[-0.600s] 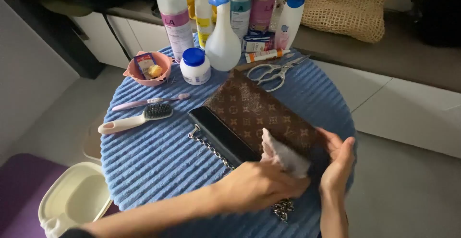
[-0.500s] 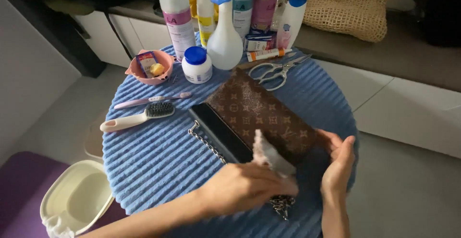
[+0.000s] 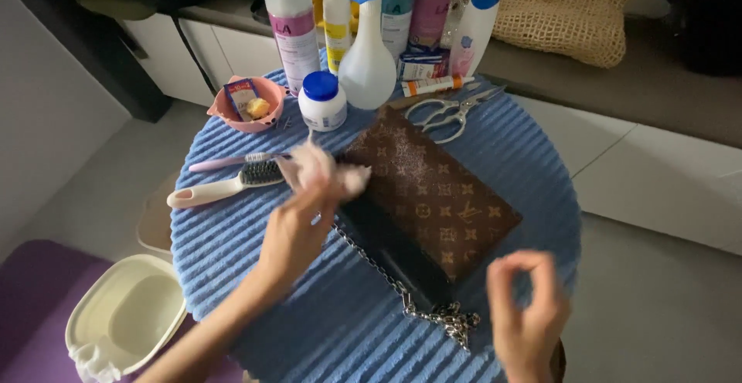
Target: Cleaning a leather handbag by applying cleaner with a cloth and using a brush for detailing.
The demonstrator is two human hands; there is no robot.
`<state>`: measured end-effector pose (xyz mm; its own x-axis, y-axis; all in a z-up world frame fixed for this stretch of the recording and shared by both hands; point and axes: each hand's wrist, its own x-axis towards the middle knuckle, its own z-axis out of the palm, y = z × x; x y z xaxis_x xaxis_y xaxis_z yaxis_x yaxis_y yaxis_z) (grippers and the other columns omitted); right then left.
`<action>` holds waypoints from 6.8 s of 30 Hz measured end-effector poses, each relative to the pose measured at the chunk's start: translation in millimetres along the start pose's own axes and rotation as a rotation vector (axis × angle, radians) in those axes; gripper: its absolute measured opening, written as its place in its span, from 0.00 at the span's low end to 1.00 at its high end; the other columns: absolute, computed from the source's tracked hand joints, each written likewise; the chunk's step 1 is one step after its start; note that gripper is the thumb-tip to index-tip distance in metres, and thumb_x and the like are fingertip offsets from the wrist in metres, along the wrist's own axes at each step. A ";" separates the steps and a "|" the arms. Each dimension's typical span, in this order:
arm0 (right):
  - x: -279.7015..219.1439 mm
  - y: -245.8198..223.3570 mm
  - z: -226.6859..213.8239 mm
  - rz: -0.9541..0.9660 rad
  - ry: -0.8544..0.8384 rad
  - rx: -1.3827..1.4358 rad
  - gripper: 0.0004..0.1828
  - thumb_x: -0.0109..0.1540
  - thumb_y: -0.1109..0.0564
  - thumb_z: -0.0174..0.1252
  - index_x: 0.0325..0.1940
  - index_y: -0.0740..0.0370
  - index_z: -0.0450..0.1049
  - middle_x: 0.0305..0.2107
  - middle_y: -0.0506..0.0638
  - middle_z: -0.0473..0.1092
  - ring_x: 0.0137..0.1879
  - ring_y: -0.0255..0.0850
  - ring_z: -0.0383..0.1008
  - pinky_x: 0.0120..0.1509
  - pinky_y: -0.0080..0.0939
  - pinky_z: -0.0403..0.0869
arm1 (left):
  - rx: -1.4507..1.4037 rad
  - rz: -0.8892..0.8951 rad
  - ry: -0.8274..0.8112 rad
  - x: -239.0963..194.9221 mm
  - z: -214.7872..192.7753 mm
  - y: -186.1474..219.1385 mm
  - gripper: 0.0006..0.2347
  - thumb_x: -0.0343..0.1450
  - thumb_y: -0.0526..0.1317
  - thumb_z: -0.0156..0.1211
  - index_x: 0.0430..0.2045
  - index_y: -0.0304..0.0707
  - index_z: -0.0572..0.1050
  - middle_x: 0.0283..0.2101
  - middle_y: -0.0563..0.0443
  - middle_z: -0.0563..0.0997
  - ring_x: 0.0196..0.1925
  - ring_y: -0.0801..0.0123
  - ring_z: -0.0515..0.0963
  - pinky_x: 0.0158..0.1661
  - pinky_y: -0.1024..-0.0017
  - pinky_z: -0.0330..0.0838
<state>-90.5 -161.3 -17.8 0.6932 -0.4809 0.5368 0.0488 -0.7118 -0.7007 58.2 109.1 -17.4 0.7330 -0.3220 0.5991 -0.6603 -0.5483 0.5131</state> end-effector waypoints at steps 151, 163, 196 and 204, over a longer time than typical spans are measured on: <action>241.4 -68.4 106.9 -0.229 -0.145 -0.040 0.11 0.58 0.62 0.67 0.39 0.46 0.83 0.43 0.41 0.76 0.59 0.44 0.72 0.54 0.51 0.78 | -0.795 -0.210 -0.248 207.1 76.7 24.3 0.15 0.78 0.47 0.55 0.41 0.28 0.79 0.42 0.37 0.83 0.51 0.60 0.74 0.56 0.49 0.71; 226.1 -119.9 55.7 0.360 -0.673 0.222 0.17 0.61 0.55 0.58 0.43 0.74 0.81 0.38 0.71 0.79 0.43 0.57 0.85 0.46 0.53 0.81 | -1.056 -0.451 -0.215 211.2 85.1 1.5 0.20 0.77 0.53 0.54 0.29 0.34 0.81 0.26 0.49 0.81 0.31 0.69 0.81 0.34 0.69 0.77; 220.2 -124.9 86.1 0.326 -0.767 0.339 0.34 0.62 0.52 0.46 0.74 0.60 0.65 0.68 0.70 0.61 0.74 0.64 0.58 0.73 0.66 0.63 | -0.379 -0.360 -0.287 221.6 86.0 -21.4 0.24 0.75 0.62 0.47 0.18 0.47 0.79 0.16 0.53 0.80 0.30 0.61 0.83 0.36 0.66 0.74; 245.6 -57.1 120.7 0.361 -0.601 0.751 0.29 0.66 0.42 0.52 0.57 0.71 0.75 0.45 0.61 0.75 0.54 0.53 0.79 0.57 0.56 0.78 | -0.492 -0.300 -0.492 217.4 90.4 -19.3 0.17 0.76 0.54 0.51 0.41 0.44 0.83 0.40 0.42 0.86 0.50 0.53 0.83 0.54 0.58 0.74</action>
<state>163.7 -177.0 97.3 0.9912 -0.1201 0.0563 0.0600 0.0276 -0.9978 245.1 -20.1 47.5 0.8046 -0.5842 0.1065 -0.3335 -0.2963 0.8950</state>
